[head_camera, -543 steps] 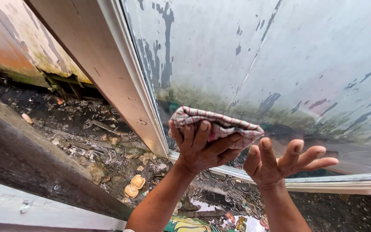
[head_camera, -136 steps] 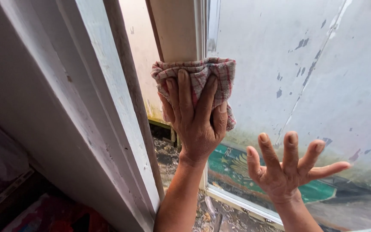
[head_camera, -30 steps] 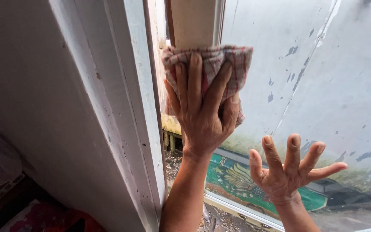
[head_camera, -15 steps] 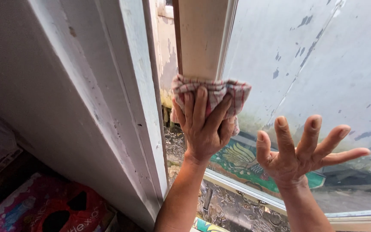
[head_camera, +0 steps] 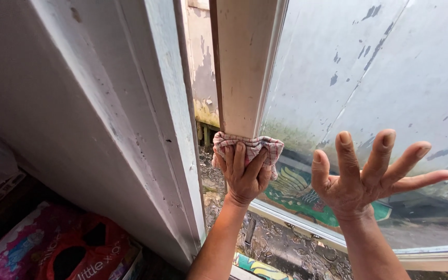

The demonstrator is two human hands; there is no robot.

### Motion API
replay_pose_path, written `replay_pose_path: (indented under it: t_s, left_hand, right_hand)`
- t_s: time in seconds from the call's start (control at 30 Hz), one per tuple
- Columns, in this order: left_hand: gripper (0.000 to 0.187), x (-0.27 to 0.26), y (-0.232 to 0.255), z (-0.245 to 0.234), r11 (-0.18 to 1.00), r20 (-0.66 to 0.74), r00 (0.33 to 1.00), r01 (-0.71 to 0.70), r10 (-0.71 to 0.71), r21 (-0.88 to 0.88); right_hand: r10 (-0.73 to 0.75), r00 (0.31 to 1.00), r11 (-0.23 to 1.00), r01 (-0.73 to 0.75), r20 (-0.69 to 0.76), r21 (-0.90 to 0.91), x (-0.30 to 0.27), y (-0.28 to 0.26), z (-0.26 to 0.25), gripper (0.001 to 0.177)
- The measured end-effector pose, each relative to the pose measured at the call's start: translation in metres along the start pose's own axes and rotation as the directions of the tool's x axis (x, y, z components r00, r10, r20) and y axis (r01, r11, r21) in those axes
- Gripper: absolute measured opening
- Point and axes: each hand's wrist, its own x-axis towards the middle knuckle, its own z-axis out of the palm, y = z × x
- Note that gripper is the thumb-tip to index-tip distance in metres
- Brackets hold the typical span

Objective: Wiping a glass door or window with a cloth.

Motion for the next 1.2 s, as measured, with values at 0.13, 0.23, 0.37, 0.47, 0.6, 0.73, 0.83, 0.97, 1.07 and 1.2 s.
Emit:
replay_pose_path:
  t_s: [0.13,0.23,0.37,0.47,0.6,0.73,0.83,0.97,1.07,1.2]
  left_hand:
    - [0.035,0.045,0.012,-0.009,1.000,-0.011,1.000,0.009,-0.009,-0.004]
    - [0.036,0.089,0.026,-0.019,1.000,-0.031,0.999,0.007,-0.007,-0.024]
    - [0.035,0.155,0.041,-0.033,1.000,-0.031,0.999,0.017,-0.017,-0.005]
    - [0.038,0.199,0.051,-0.041,1.000,-0.023,1.000,0.008,-0.008,-0.015]
    - [0.041,0.242,0.063,-0.047,1.000,-0.025,1.000,0.015,-0.016,-0.019]
    - [0.042,0.255,0.065,-0.047,0.999,0.001,0.999,0.036,-0.036,-0.008]
    - [0.041,0.243,0.058,-0.041,1.000,-0.007,1.000,0.015,-0.015,0.004]
    - [0.038,0.205,0.047,-0.034,1.000,-0.004,1.000,-0.010,0.010,0.010]
    - [0.037,0.169,0.040,-0.028,1.000,0.014,1.000,-0.007,0.007,0.020]
    - [0.036,0.116,0.027,-0.018,1.000,0.008,1.000,-0.008,0.008,0.022]
  right_hand:
    - [0.016,1.000,1.000,-0.015,-0.006,0.026,0.008,-0.009,-0.008,0.065]
    - [0.035,0.999,0.999,-0.035,-0.007,0.039,0.008,-0.012,-0.012,0.064]
    - [0.067,0.998,0.996,-0.068,0.018,0.055,0.011,-0.016,-0.018,0.063]
    - [0.094,0.996,0.991,-0.094,0.004,0.090,0.016,-0.018,-0.020,0.060]
    - [0.101,0.995,0.988,-0.100,-0.001,0.115,0.016,-0.018,-0.021,0.057]
    - [0.128,0.991,0.986,-0.130,0.025,0.107,0.016,-0.016,-0.020,0.057]
    - [0.112,0.993,0.987,-0.114,0.027,0.110,0.015,-0.015,-0.019,0.057]
    - [0.093,0.995,0.991,-0.096,0.029,0.098,0.009,-0.013,-0.015,0.059]
    - [0.086,0.995,0.994,-0.089,0.045,0.069,0.006,-0.011,-0.010,0.061]
    - [0.056,0.998,0.997,-0.057,0.015,0.044,0.009,-0.011,-0.008,0.063]
